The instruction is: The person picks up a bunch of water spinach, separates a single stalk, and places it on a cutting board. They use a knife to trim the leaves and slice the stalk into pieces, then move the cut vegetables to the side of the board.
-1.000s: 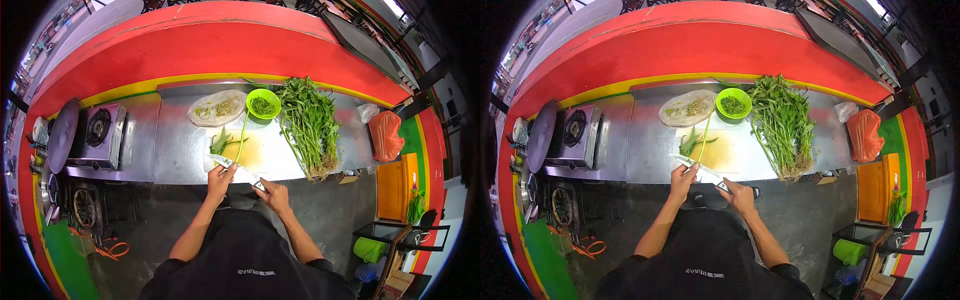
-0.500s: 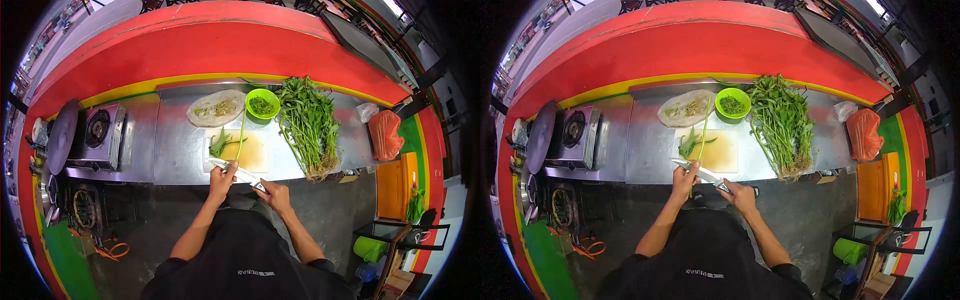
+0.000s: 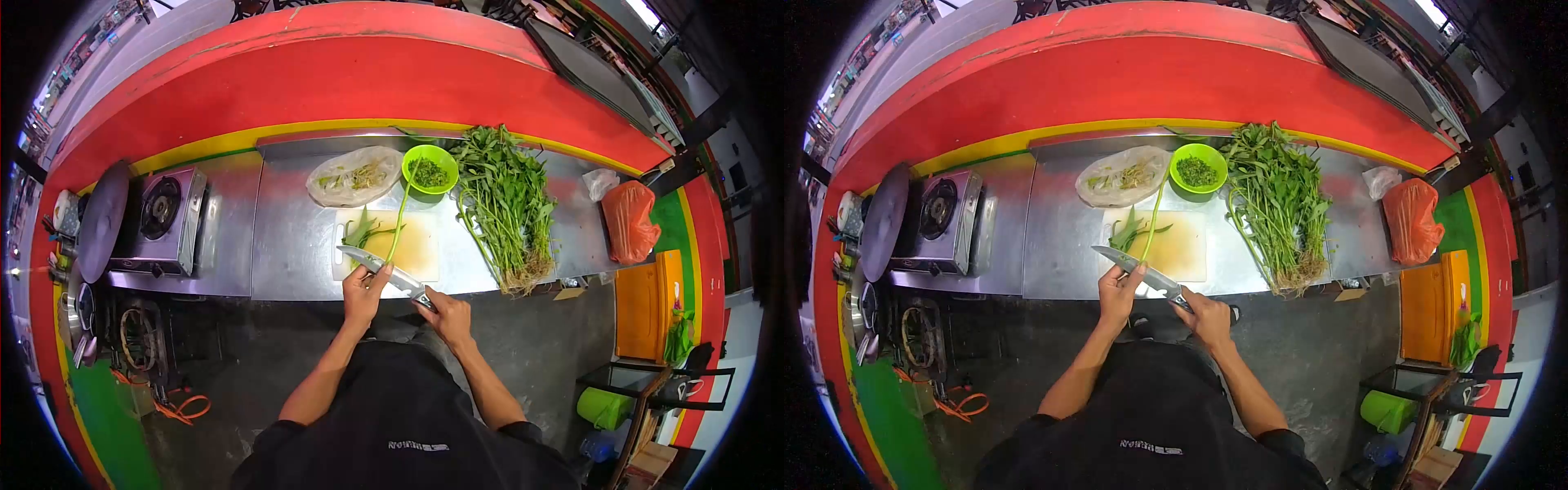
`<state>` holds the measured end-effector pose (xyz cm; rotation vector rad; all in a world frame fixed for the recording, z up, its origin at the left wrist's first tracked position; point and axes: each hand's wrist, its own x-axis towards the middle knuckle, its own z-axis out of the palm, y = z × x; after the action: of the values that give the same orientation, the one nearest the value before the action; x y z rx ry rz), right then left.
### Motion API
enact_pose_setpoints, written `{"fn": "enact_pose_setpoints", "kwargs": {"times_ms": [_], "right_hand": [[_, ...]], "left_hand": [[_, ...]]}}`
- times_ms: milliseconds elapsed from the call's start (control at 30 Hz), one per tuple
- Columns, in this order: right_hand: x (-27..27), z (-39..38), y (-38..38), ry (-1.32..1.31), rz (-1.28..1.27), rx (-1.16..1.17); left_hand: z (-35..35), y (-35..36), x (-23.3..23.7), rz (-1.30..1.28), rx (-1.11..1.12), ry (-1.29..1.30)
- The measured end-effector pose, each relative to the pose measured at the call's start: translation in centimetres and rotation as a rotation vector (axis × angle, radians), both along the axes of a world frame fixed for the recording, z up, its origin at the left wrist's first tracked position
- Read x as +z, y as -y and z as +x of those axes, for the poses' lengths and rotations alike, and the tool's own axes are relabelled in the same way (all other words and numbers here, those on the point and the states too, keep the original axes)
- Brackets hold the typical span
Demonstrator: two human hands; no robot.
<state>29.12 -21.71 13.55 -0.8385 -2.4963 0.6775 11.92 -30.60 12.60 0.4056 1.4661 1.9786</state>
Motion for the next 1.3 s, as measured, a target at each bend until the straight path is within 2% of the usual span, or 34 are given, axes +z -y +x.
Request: {"fn": "enact_pose_setpoints", "kwargs": {"times_ms": [333,367,600,667,700,867,1100,1300], "right_hand": [[-0.1,0.4,-0.2,-0.083,0.063,0.017],[-0.3,0.5,-0.2,-0.082,0.063,0.017],[-0.2,0.3,0.4,-0.048,0.042,0.002],[-0.4,0.1,0.6,-0.056,0.041,-0.018],[-0.5,0.0,0.6,-0.057,0.04,-0.019],[-0.8,-0.1,0.4,-0.07,0.06,0.0],[-0.7,0.4,0.2,-0.088,0.056,0.01],[-0.7,0.2,0.6,-0.077,0.072,0.018]], "left_hand": [[0.4,0.7,0.6,0.019,-0.054,0.11],[0.2,1.0,0.6,-0.109,-0.096,0.128],[1.0,0.6,1.5,-0.03,-0.072,0.106],[1.3,0.6,0.7,-0.069,-0.043,0.057],[1.5,1.0,1.8,-0.187,-0.066,0.104],[1.6,1.2,0.8,-0.149,-0.033,0.12],[0.6,1.0,1.6,-0.032,-0.185,0.215],[0.9,0.2,1.8,-0.111,-0.104,0.182]]}}
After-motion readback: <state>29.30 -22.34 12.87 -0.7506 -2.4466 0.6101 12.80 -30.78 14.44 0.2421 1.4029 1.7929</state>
